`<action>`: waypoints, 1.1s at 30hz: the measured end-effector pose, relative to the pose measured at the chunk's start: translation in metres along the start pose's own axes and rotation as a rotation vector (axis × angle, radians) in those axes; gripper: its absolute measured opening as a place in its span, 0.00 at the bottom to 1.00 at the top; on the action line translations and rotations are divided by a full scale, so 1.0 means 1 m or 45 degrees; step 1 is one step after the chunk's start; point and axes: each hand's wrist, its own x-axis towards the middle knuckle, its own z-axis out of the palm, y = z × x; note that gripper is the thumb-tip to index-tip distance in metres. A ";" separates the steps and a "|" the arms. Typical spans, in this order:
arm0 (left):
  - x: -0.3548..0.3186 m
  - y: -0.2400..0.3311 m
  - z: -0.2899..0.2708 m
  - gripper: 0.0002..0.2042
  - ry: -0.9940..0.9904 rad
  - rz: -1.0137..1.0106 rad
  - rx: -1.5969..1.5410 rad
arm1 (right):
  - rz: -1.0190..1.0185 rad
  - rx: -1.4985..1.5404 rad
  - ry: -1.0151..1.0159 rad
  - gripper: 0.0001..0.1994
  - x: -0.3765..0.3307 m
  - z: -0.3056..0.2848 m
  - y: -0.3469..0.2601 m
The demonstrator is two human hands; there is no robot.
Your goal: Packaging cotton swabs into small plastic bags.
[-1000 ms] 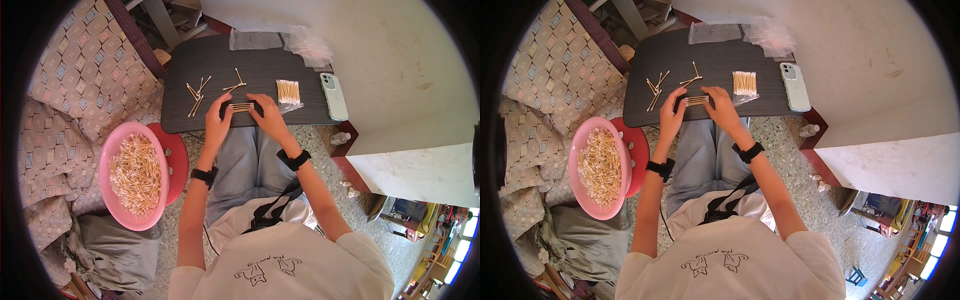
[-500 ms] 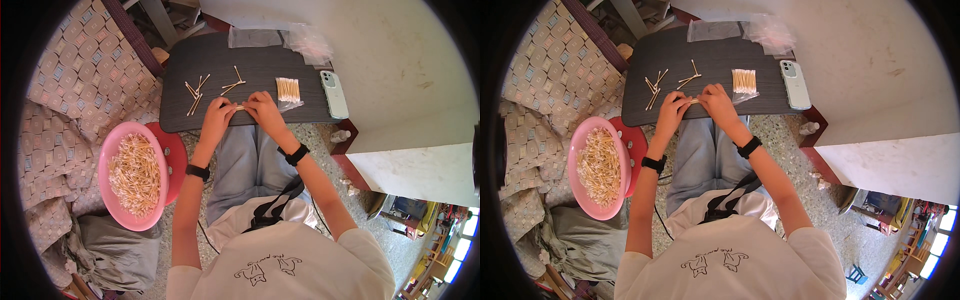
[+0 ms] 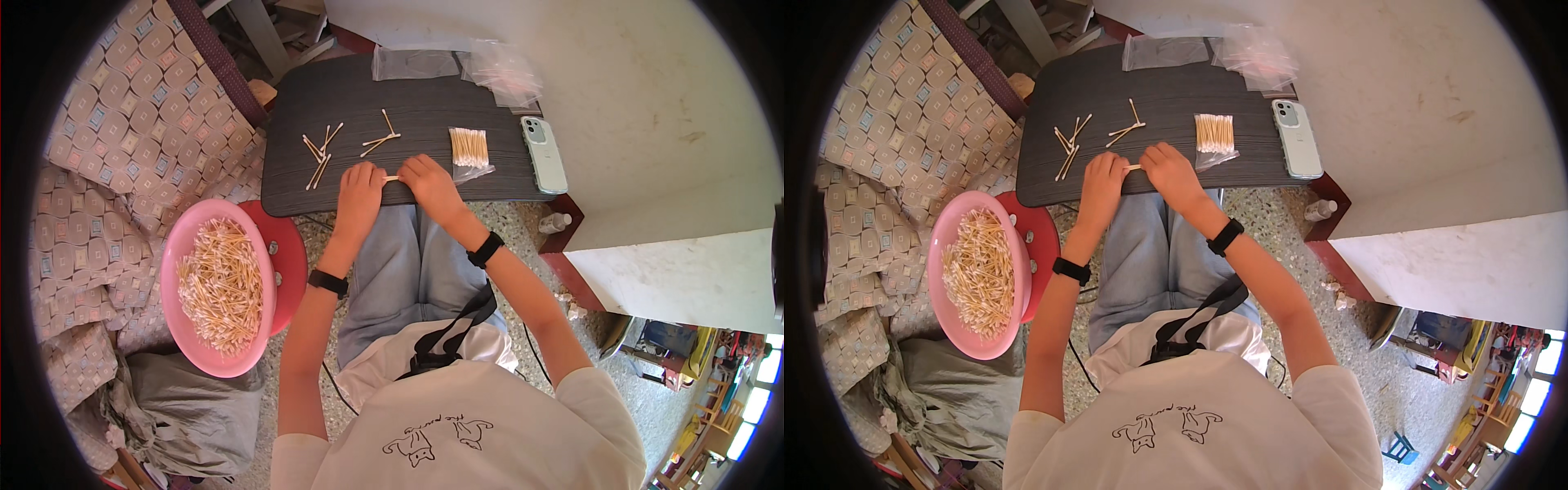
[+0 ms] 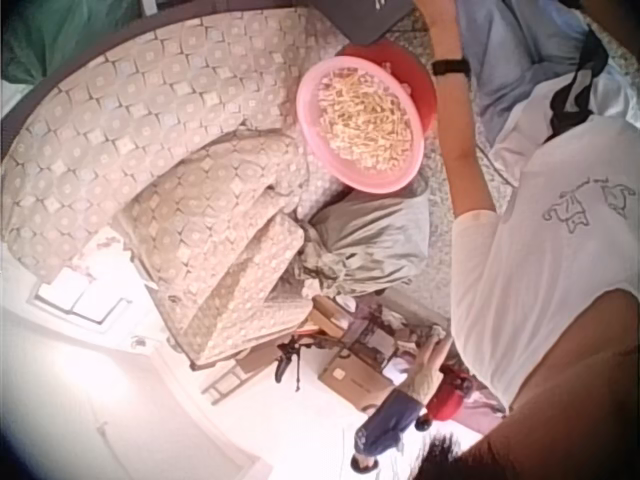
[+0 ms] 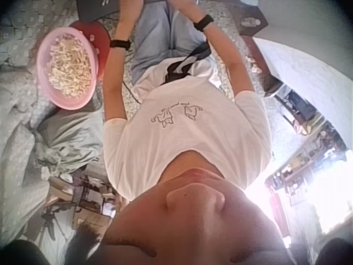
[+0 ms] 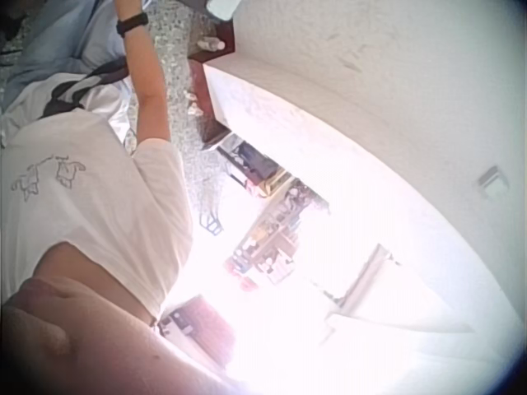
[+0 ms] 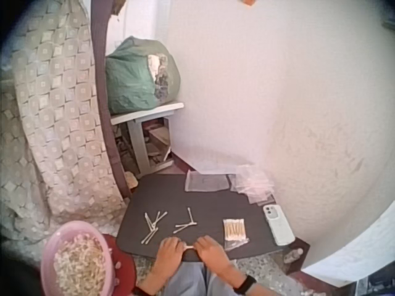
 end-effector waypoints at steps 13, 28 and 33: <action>-0.006 0.026 -0.030 0.05 -0.039 0.044 -0.230 | 0.139 0.103 -0.102 0.04 -0.024 -0.041 -0.011; -0.003 0.057 -0.024 0.10 -0.213 0.217 -0.874 | 1.117 1.362 -0.509 0.07 -0.058 -0.109 -0.003; 0.007 0.063 -0.018 0.07 -0.464 -0.146 -1.233 | 0.832 0.887 -0.298 0.07 -0.067 -0.115 -0.014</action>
